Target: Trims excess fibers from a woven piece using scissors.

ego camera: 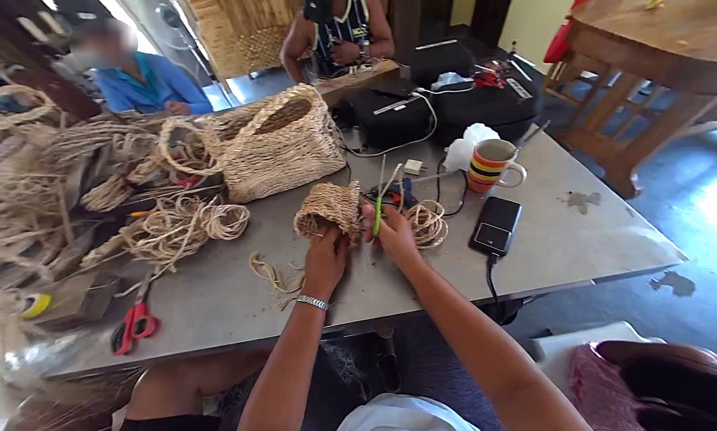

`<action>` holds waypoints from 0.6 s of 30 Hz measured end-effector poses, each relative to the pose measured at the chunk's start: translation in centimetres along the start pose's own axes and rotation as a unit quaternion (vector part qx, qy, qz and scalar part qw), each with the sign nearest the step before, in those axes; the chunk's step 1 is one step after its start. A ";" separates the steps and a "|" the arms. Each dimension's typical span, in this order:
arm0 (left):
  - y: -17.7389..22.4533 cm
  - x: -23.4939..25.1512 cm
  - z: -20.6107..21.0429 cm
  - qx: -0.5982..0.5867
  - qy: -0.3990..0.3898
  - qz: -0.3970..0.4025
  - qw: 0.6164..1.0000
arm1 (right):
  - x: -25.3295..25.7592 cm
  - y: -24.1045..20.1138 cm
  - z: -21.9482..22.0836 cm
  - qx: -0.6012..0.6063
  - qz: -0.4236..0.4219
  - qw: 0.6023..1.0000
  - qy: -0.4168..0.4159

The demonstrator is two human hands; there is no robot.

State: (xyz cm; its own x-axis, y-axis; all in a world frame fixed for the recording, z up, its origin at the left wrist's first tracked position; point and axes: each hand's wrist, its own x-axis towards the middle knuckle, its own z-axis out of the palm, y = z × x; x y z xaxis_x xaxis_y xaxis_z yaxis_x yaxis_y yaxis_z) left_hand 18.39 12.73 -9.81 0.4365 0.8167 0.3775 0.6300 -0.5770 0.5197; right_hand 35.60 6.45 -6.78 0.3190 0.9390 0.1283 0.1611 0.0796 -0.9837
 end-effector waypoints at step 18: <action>1.6 -0.2 -0.2 -0.236 0.086 -0.055 0.966 | 0.5 0.9 0.5 -0.059 -0.017 0.994 -0.086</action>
State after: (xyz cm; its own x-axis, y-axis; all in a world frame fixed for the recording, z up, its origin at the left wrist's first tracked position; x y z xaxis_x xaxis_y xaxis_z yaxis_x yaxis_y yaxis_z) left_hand 19.20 11.59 -8.94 0.2450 0.8832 0.3999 0.2852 -0.4599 0.8409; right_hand 35.40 7.13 -7.67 0.1480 0.9807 0.1276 0.2816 0.0819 -0.9560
